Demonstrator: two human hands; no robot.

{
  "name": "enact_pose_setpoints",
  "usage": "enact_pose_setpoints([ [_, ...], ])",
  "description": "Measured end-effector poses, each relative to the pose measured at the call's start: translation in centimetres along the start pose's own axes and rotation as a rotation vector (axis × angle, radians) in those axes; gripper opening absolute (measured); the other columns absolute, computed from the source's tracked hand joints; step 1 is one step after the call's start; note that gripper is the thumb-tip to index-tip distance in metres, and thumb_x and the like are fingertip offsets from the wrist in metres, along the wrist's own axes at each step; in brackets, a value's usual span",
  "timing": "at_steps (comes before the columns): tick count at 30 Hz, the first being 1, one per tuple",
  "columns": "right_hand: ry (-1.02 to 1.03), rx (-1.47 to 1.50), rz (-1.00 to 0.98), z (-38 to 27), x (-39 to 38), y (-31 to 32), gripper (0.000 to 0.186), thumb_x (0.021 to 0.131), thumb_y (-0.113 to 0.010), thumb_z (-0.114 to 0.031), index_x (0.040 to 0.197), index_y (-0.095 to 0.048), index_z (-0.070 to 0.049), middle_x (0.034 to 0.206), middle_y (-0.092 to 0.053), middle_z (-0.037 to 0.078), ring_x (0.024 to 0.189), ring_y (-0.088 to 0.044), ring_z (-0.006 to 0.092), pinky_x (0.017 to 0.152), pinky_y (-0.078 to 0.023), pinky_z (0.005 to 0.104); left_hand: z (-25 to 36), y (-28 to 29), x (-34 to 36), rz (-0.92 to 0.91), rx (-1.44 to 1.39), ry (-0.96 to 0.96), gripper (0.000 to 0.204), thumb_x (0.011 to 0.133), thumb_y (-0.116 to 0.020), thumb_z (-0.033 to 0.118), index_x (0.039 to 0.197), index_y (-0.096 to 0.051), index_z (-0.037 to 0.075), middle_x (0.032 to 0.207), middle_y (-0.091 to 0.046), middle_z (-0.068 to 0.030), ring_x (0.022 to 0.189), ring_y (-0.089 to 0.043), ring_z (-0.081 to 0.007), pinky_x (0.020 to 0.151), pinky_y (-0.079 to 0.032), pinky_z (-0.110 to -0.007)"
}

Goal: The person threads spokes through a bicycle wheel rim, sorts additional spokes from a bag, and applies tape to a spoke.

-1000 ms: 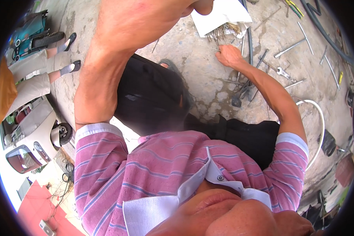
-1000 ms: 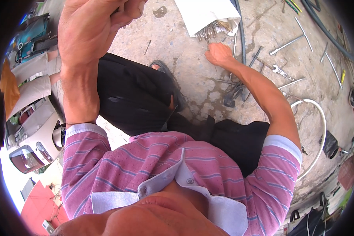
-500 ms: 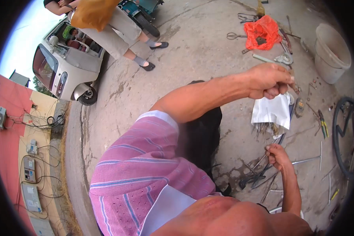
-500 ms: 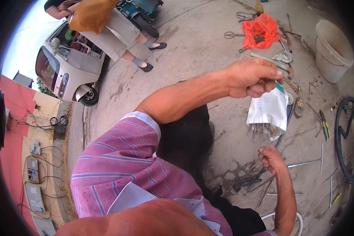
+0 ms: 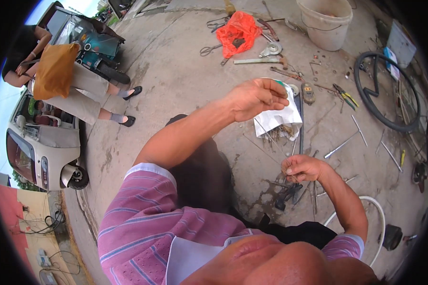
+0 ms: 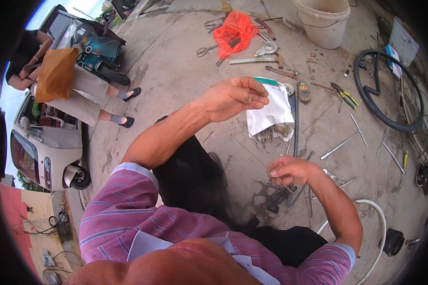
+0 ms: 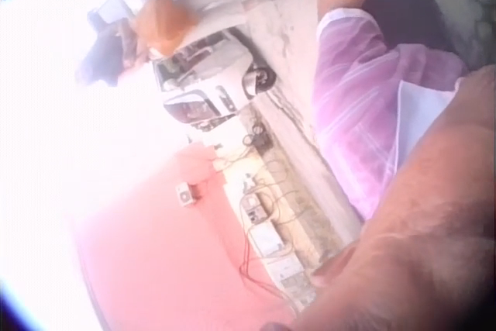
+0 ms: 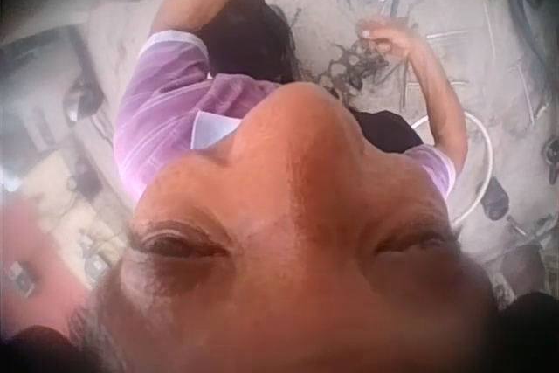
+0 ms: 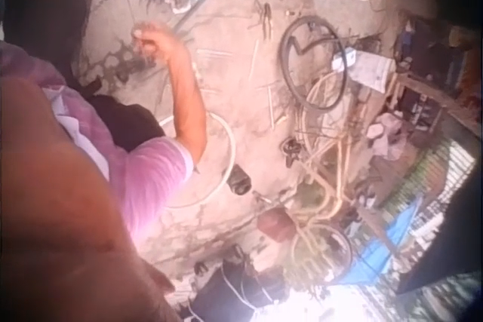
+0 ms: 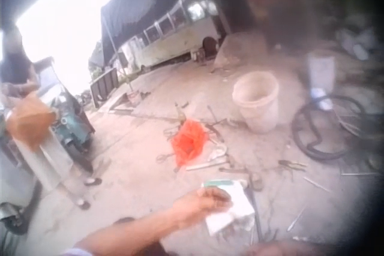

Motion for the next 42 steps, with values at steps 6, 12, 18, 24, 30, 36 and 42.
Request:
enact_pose_setpoints([
  [6, 0.306, -0.055, -0.034, -7.8, -3.7, -3.2, 0.024, 0.091, -0.071, -0.019, 0.098, -0.057, 0.0, 0.082, -0.061, 0.01, 0.052, -0.039, 0.0033, 0.043, -0.026, 0.0186, 5.5, 2.7, -1.0, 0.123, 0.043, -0.202, 0.029, 0.09, -0.05, -0.012, 0.115, -0.064, -0.006, 0.121, -0.066, -0.0192, 0.118, -0.065, -0.0302, 0.098, -0.056, -0.034],
  [12, 0.636, -0.018, 0.127, -12.9, -5.6, -1.8, 0.022, 0.097, -0.067, -0.024, 0.103, -0.058, -0.005, 0.084, -0.061, 0.006, 0.052, -0.039, 0.0025, 0.044, -0.027, 0.0183, 9.3, 6.9, -1.4, 0.226, -0.083, -0.445, 0.024, 0.096, -0.051, -0.009, 0.118, -0.062, -0.007, 0.123, -0.065, -0.0222, 0.124, -0.062, -0.0356, 0.098, -0.058, -0.031],
  [18, 1.055, 0.139, 0.294, -17.4, -8.7, -0.4, 0.013, 0.104, -0.059, -0.025, 0.1, -0.058, -0.012, 0.092, -0.063, 0.0, 0.054, -0.039, 0.0024, 0.05, -0.03, 0.0203, -1.6, -0.1, -0.2, 0.092, 0.079, 0.118, 0.026, 0.095, -0.056, -0.003, 0.121, -0.059, -0.008, 0.125, -0.064, -0.0203, 0.119, -0.065, -0.0287, 0.106, -0.05, -0.035],
  [24, 1.24, -0.013, 0.556, -17.9, -12.0, -2.0, 0.012, 0.1, -0.065, -0.02, 0.104, -0.06, -0.01, 0.099, -0.07, 0.006, 0.054, -0.039, 0.0021, 0.052, -0.031, 0.0202, -0.3, -1.3, -0.4, -0.046, -0.03, 0.039, 0.029, 0.091, -0.057, -0.008, 0.117, -0.067, -0.004, 0.127, -0.065, -0.0195, 0.121, -0.064, -0.0295, 0.099, -0.056, -0.032],
  [30, 1.303, -0.224, 0.674, -18.0, -13.1, -3.6, 0.018, 0.097, -0.07, -0.019, 0.107, -0.061, -0.008, 0.102, -0.073, 0.013, 0.055, -0.04, 0.0023, 0.053, -0.034, 0.0179, 2.8, -1.7, -0.9, -0.027, -0.098, -0.148, 0.024, 0.096, -0.059, -0.002, 0.119, -0.065, -0.001, 0.124, -0.067, -0.0184, 0.118, -0.066, -0.0277, 0.088, -0.061, -0.028],
  [36, 1.335, -0.38, 0.841, -18.4, -13.2, -5.5, 0.022, 0.095, -0.072, -0.021, 0.106, -0.061, -0.005, 0.098, -0.075, 0.014, 0.055, -0.042, 0.0025, 0.05, -0.035, 0.0185, 3.3, -2.5, -1.0, -0.077, -0.129, -0.151, 0.02, 0.098, -0.061, 0.004, 0.117, -0.064, -0.003, 0.112, -0.07, -0.0177, 0.104, -0.071, -0.0274, 0.083, -0.06, -0.03],
  [42, 1.193, -0.471, 0.961, -17.4, -12.1, -4.0, 0.024, 0.096, -0.071, -0.024, 0.106, -0.062, -0.004, 0.096, -0.075, 0.012, 0.056, -0.041, 0.0032, 0.05, -0.033, 0.0191, 1.5, -1.3, 0.1, -0.006, -0.035, -0.089, 0.029, 0.102, -0.058, 0.015, 0.123, -0.058, -0.005, 0.12, -0.065, -0.0177, 0.112, -0.067, -0.0248, 0.091, -0.058, -0.028],
])
Point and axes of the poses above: each hand's wrist, its own x-axis towards the middle knuckle, its own y-axis out of the back of the hand, z = x × y, the point moved 7 cm from there along x, towards the middle knuckle
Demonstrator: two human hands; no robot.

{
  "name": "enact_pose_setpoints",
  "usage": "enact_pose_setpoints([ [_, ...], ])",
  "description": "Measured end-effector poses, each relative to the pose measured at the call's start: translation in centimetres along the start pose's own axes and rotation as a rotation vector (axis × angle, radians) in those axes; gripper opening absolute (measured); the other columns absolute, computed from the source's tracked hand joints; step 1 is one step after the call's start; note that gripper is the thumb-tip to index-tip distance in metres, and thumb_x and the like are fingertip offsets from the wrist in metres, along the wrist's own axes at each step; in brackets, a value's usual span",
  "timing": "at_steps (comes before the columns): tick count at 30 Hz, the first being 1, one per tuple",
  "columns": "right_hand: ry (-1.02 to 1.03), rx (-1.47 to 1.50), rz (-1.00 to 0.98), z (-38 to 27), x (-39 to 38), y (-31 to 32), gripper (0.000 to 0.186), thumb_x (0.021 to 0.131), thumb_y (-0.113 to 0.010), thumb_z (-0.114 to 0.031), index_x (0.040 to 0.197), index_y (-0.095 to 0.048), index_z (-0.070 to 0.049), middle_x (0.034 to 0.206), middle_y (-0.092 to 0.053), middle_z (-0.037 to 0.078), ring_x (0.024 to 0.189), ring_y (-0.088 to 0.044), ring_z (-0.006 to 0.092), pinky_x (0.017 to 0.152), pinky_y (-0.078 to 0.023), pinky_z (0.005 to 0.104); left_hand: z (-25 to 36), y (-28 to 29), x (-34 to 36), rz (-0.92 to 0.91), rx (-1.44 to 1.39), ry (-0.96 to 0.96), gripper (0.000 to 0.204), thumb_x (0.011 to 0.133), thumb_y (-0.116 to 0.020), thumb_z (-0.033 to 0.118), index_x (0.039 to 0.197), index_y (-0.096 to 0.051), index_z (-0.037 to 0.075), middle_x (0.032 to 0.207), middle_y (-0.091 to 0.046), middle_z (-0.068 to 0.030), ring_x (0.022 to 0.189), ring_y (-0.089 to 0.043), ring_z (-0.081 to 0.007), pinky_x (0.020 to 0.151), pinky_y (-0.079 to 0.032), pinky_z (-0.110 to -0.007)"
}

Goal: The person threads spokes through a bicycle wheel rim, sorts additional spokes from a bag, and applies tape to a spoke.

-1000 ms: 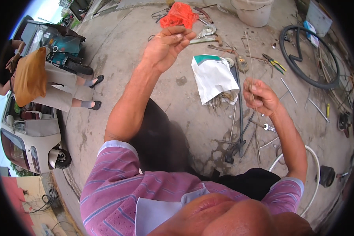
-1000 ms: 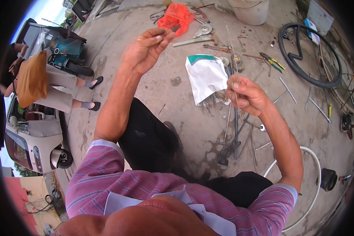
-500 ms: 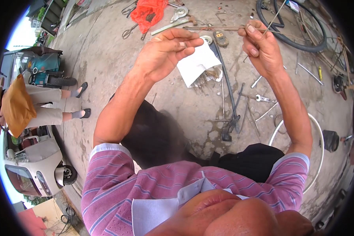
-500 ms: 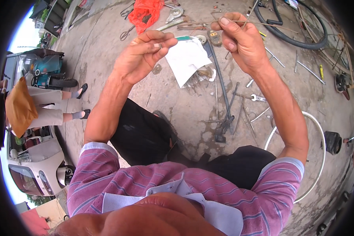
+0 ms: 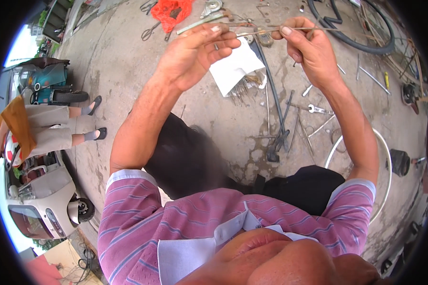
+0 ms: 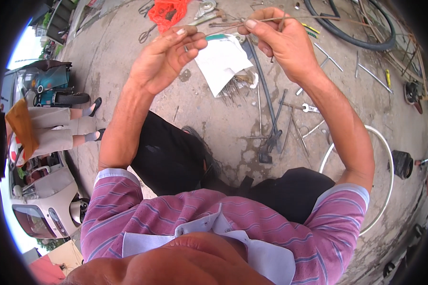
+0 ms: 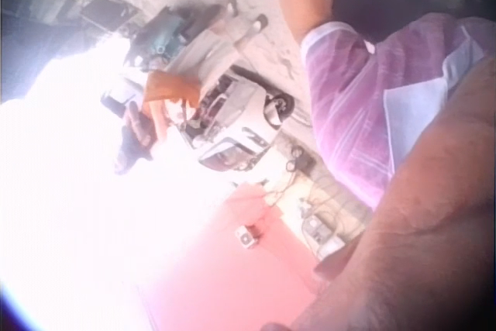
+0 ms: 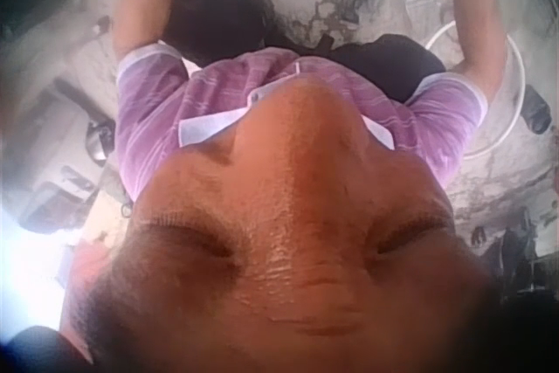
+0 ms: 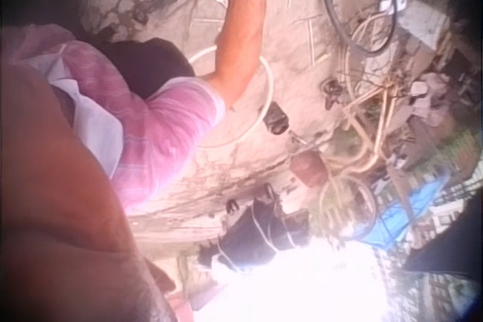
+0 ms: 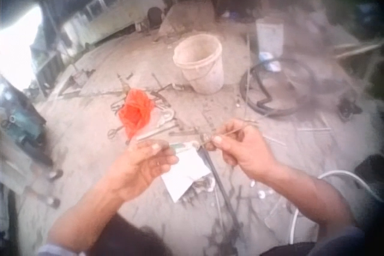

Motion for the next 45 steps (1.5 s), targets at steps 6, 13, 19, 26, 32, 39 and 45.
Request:
enact_pose_setpoints([
  [6, -0.239, 0.137, -0.093, 4.9, -0.9, 0.5, 0.021, 0.098, -0.067, -0.025, 0.103, -0.064, -0.004, 0.093, -0.071, 0.005, 0.058, -0.04, 0.0031, 0.051, -0.031, 0.0201, -0.5, -0.9, -0.8, -0.014, 0.137, 0.064, 0.032, 0.1, -0.058, 0.013, 0.125, -0.057, -0.007, 0.12, -0.064, -0.0188, 0.108, -0.066, -0.0242, 0.087, -0.055, -0.03],
  [13, -0.268, 0.138, -0.195, 5.5, -1.0, -1.1, 0.016, 0.094, -0.067, -0.018, 0.101, -0.063, -0.004, 0.093, -0.07, 0.006, 0.058, -0.045, 0.0045, 0.051, -0.034, 0.0203, -3.6, -1.9, -1.1, -0.027, 0.334, 0.269, 0.026, 0.098, -0.064, 0.02, 0.115, -0.066, 0.0, 0.093, -0.068, -0.0061, 0.072, -0.064, -0.011, 0.06, -0.05, -0.024],
  [19, -0.296, 0.109, -0.193, 6.3, -1.8, -0.9, 0.016, 0.094, -0.067, -0.016, 0.1, -0.062, -0.002, 0.092, -0.071, 0.006, 0.06, -0.047, 0.0046, 0.051, -0.036, 0.0204, -5.7, -2.5, -1.0, -0.108, 0.354, 0.403, 0.027, 0.096, -0.065, 0.019, 0.117, -0.064, 0.001, 0.1, -0.067, -0.0073, 0.081, -0.067, -0.0146, 0.07, -0.054, -0.027],
  [26, -0.393, -0.073, -0.136, 12.3, -2.5, 2.5, 0.018, 0.093, -0.068, -0.019, 0.102, -0.063, -0.003, 0.092, -0.07, 0.005, 0.061, -0.047, 0.0055, 0.053, -0.037, 0.0221, -3.6, -0.2, 0.0, 0.071, 0.276, 0.113, 0.037, 0.092, -0.054, -0.002, 0.129, -0.055, -0.007, 0.127, -0.062, -0.0186, 0.12, -0.063, -0.0289, 0.105, -0.05, -0.038],
  [32, -0.666, -0.319, -0.02, 21.9, -6.0, 11.2, 0.022, 0.089, -0.067, -0.027, 0.096, -0.064, -0.006, 0.092, -0.072, 0.004, 0.064, -0.049, 0.008, 0.056, -0.04, 0.0265, -4.5, 0.0, 0.6, 0.018, 0.308, 0.129, 0.031, 0.096, -0.05, -0.004, 0.125, -0.06, -0.007, 0.127, -0.064, -0.0197, 0.123, -0.064, -0.0289, 0.103, -0.053, -0.033],
  [39, -0.78, -0.748, 0.028, 29.9, -10.3, 22.8, 0.03, 0.082, -0.068, -0.03, 0.091, -0.07, -0.001, 0.088, -0.073, 0.011, 0.079, -0.065, 0.022, 0.072, -0.051, 0.036, -4.3, 1.0, 0.8, -0.027, 0.283, 0.113, 0.032, 0.096, -0.052, -0.002, 0.127, -0.06, -0.007, 0.129, -0.063, -0.0224, 0.124, -0.063, -0.0318, 0.101, -0.054, -0.033],
  [45, -0.782, -0.927, -0.061, 29.8, -10.2, 20.6, 0.037, 0.08, -0.065, -0.032, 0.093, -0.072, 0.002, 0.092, -0.073, 0.023, 0.09, -0.069, 0.035, 0.083, -0.053, 0.0416, -2.3, -0.6, -0.5, 0.059, 0.208, -0.01, 0.019, 0.091, -0.066, 0.002, 0.11, -0.066, 0.001, 0.106, -0.071, -0.014, 0.094, -0.073, -0.0238, 0.075, -0.06, -0.029],
])
Point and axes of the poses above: each hand's wrist, its own x-axis towards the middle knuckle, its own y-axis out of the back of the hand, z = x × y, the point moved 7 cm from there along x, towards the middle knuckle
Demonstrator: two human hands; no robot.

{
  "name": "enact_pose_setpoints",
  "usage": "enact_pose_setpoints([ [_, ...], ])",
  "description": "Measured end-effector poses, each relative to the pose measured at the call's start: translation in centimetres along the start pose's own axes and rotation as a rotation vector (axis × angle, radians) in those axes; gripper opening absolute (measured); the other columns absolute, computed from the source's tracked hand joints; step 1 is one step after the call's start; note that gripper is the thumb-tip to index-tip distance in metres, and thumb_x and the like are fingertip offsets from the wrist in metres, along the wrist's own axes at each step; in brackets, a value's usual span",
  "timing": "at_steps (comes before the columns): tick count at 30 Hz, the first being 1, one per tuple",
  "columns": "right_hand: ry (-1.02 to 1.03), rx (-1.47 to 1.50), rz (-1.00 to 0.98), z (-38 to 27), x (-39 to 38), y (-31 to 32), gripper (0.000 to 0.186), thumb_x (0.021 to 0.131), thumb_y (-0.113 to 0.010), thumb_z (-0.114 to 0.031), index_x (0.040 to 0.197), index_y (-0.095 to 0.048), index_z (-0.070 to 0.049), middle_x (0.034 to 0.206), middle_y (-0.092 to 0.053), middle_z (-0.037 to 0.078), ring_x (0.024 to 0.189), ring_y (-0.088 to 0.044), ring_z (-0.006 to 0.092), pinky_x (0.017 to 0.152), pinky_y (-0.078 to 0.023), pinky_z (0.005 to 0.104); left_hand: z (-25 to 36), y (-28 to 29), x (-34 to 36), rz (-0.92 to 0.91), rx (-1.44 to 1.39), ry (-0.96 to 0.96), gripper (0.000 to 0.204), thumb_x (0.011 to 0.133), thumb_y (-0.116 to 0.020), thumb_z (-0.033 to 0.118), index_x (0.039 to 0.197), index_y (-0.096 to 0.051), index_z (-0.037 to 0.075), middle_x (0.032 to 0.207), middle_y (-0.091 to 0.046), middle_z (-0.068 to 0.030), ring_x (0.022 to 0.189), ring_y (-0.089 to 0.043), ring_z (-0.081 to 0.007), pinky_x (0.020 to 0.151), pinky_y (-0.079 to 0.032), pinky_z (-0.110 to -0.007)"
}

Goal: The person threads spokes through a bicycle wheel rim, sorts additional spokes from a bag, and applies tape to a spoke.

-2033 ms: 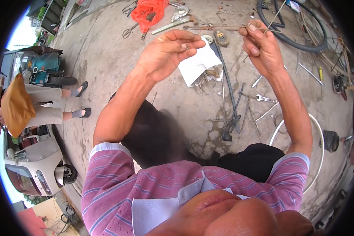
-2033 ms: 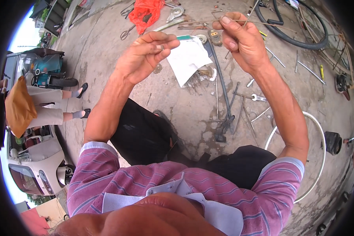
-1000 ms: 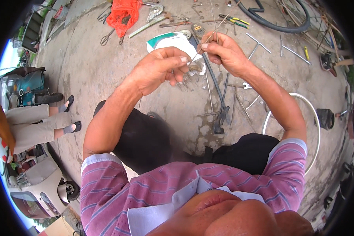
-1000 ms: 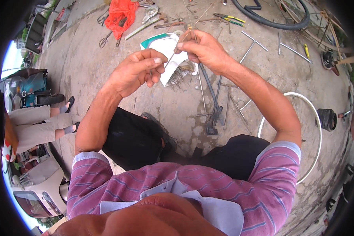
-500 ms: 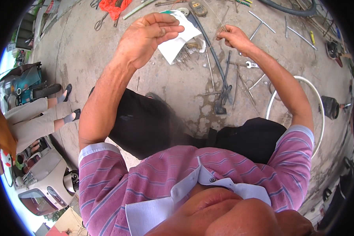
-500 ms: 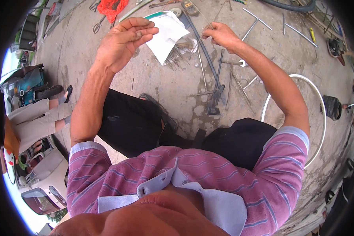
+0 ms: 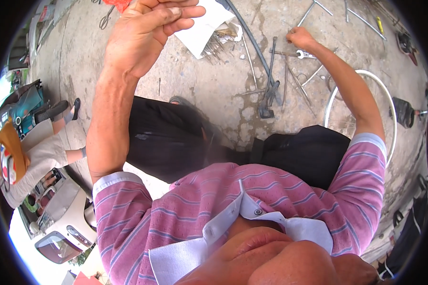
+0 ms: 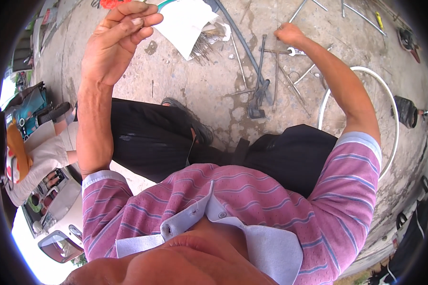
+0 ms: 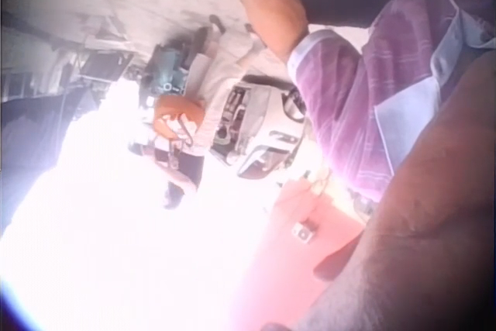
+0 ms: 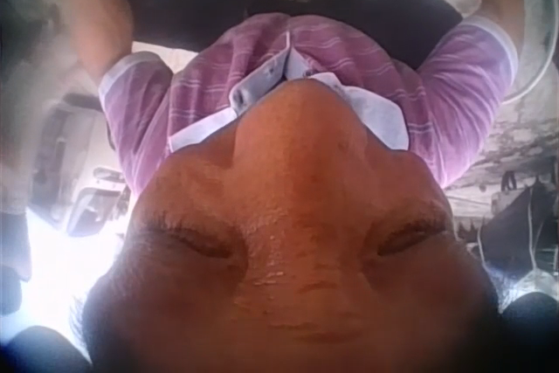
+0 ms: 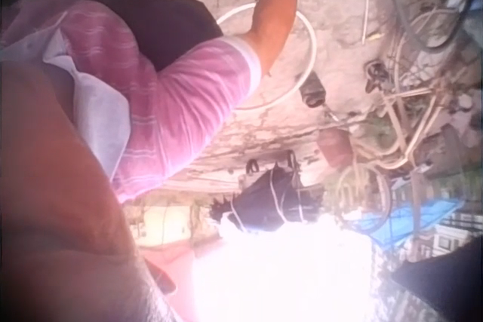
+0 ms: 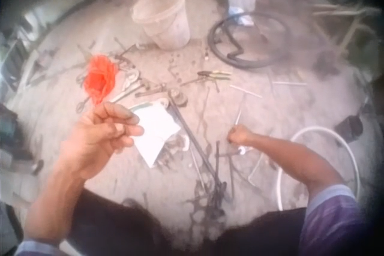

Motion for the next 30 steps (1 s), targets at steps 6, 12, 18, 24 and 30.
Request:
enact_pose_setpoints([
  [6, 0.061, -0.384, 0.114, -0.6, 0.2, -1.2, 0.043, 0.085, -0.06, -0.033, 0.104, -0.072, 0.003, 0.105, -0.071, 0.028, 0.101, -0.069, 0.0416, 0.09, -0.053, 0.0454, 0.9, 0.3, -0.3, 0.005, 0.026, -0.002, 0.02, 0.091, -0.058, -0.004, 0.11, -0.065, -0.002, 0.108, -0.071, -0.0169, 0.097, -0.074, -0.0276, 0.077, -0.062, -0.032],
  [12, -0.042, 0.186, -0.212, -2.9, -4.4, -3.6, 0.024, 0.093, -0.061, -0.025, 0.095, -0.07, -0.004, 0.084, -0.071, 0.004, 0.075, -0.066, 0.0167, 0.069, -0.051, 0.0304, 2.6, 1.0, -2.8, -0.034, -0.004, -0.077, 0.02, 0.091, -0.055, -0.007, 0.109, -0.064, -0.003, 0.108, -0.07, -0.0196, 0.096, -0.074, -0.0292, 0.073, -0.062, -0.031],
  [18, -0.136, 0.246, -0.533, -3.2, -8.4, -7.9, 0.019, 0.095, -0.066, -0.026, 0.092, -0.071, -0.008, 0.077, -0.06, -0.004, 0.069, -0.053, 0.0085, 0.063, -0.042, 0.0249, 3.2, -0.2, -3.8, -0.091, -0.092, -0.062, 0.017, 0.091, -0.055, -0.01, 0.106, -0.062, -0.005, 0.11, -0.067, -0.0249, 0.094, -0.075, -0.0328, 0.069, -0.064, -0.032],
  [24, -0.069, 0.344, -0.429, -7.8, -6.1, -12.5, 0.024, 0.095, -0.068, -0.03, 0.091, -0.071, -0.006, 0.078, -0.06, -0.002, 0.072, -0.052, 0.0101, 0.068, -0.044, 0.0278, 3.3, 0.9, -4.6, -0.073, -0.043, -0.11, 0.016, 0.09, -0.055, -0.01, 0.105, -0.062, -0.006, 0.108, -0.067, -0.0263, 0.094, -0.075, -0.034, 0.067, -0.066, -0.032],
  [30, 0.082, 0.282, -0.2, -12.2, -1.4, -15.0, 0.029, 0.092, -0.068, -0.034, 0.094, -0.075, -0.006, 0.09, -0.073, 0.006, 0.081, -0.064, 0.017, 0.074, -0.051, 0.0339, 3.3, 1.2, -5.0, -0.09, -0.087, -0.104, 0.016, 0.091, -0.055, -0.009, 0.104, -0.062, -0.007, 0.107, -0.066, -0.0271, 0.093, -0.075, -0.0342, 0.066, -0.066, -0.032],
])
Point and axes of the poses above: each hand's wrist, its own x-axis towards the middle knuckle, its own y-axis out of the back of the hand, z = x × y, the point moved 7 cm from there along x, towards the middle knuckle
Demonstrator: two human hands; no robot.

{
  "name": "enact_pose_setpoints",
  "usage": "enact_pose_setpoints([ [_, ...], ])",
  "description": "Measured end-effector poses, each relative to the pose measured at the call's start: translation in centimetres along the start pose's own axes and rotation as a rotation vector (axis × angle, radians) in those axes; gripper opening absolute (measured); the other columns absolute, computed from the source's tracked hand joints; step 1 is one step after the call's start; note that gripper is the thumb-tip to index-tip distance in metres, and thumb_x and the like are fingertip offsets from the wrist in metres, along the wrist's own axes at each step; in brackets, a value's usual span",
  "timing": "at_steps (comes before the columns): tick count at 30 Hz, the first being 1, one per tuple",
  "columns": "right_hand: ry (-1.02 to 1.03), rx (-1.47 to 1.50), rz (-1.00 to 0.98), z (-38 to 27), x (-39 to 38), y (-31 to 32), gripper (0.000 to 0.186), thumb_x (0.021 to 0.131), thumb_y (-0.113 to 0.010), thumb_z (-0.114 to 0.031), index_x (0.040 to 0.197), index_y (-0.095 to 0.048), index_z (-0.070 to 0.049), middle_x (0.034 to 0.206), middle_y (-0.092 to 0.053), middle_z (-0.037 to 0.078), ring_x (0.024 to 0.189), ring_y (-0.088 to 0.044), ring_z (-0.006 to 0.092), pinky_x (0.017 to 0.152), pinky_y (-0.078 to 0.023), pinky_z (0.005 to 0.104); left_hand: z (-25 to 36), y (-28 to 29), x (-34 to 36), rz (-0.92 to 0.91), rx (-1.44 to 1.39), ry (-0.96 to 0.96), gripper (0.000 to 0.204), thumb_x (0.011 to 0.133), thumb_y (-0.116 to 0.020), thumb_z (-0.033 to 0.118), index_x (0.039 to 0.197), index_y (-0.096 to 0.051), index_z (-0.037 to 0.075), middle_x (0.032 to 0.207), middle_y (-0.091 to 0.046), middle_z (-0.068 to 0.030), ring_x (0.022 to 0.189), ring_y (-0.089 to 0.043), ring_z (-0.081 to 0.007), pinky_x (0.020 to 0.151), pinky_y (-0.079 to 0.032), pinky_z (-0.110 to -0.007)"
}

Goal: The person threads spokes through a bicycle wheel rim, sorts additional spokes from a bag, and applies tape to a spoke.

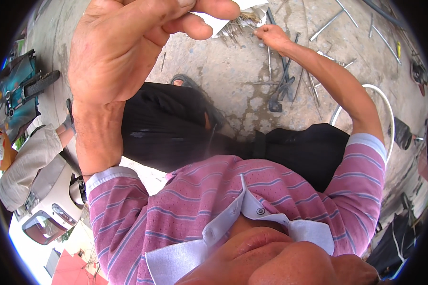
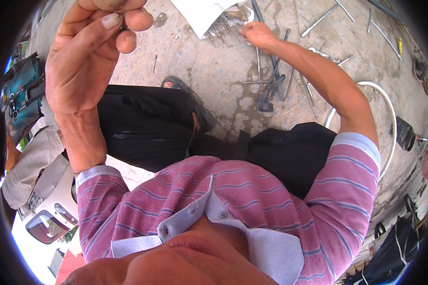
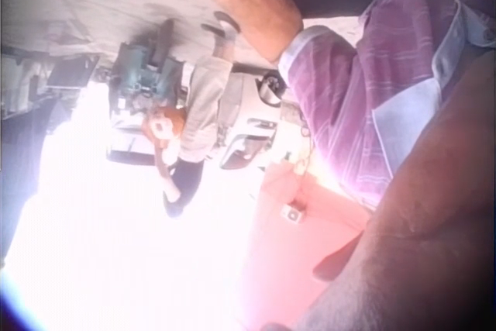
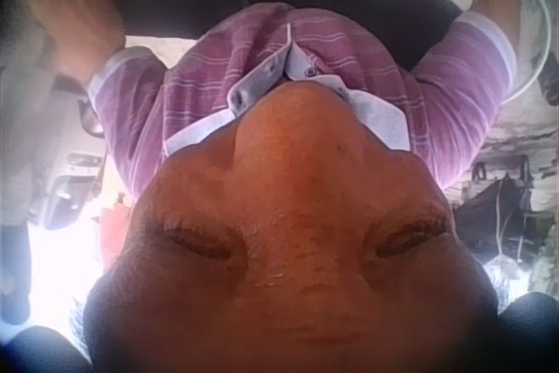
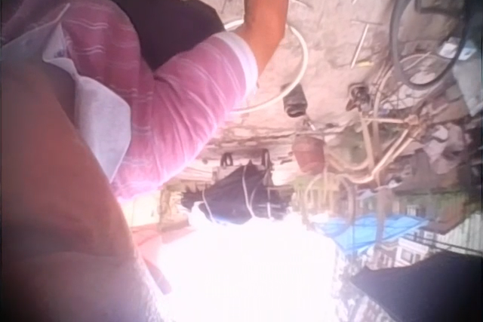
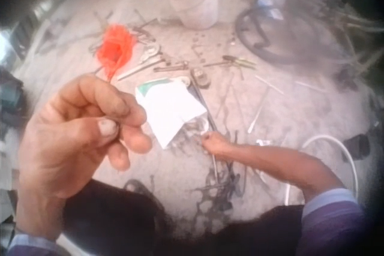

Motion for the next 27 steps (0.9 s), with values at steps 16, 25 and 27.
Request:
enact_pose_setpoints([
  [16, 0.262, -0.364, 0.278, -3.6, -0.8, -0.7, 0.037, 0.083, -0.066, -0.035, 0.108, -0.073, -0.008, 0.103, -0.075, 0.011, 0.098, -0.07, 0.0334, 0.088, -0.055, 0.0435, 1.1, -0.1, 0.3, -0.066, 0.151, -0.019, 0.021, 0.092, -0.052, -0.009, 0.111, -0.063, -0.008, 0.109, -0.069, -0.0274, 0.096, -0.075, -0.0338, 0.07, -0.067, -0.034],
  [25, 0.286, -0.572, -0.061, -6.4, -2.1, -9.1, 0.031, 0.085, -0.06, -0.029, 0.102, -0.074, -0.007, 0.1, -0.074, 0.018, 0.095, -0.07, 0.038, 0.083, -0.055, 0.0493, 0.5, 0.3, 0.4, -0.186, 0.109, -0.098, 0.022, 0.093, -0.05, -0.009, 0.112, -0.062, -0.009, 0.111, -0.068, -0.0276, 0.095, -0.075, -0.0328, 0.071, -0.067, -0.033],
  [27, 0.356, -0.69, 0.031, -7.2, -2.0, -9.3, 0.03, 0.085, -0.059, -0.029, 0.099, -0.072, -0.005, 0.098, -0.073, 0.019, 0.095, -0.07, 0.0394, 0.083, -0.054, 0.0509, 0.8, -0.2, -0.1, -0.132, 0.112, -0.083, 0.021, 0.094, -0.05, -0.007, 0.112, -0.062, -0.009, 0.111, -0.068, -0.0277, 0.095, -0.075, -0.0322, 0.071, -0.066, -0.033],
])
Point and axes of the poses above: each hand's wrist, its own x-axis towards the middle knuckle, its own y-axis out of the back of the hand, z = x × y, the point moved 7 cm from there along x, towards the middle knuckle
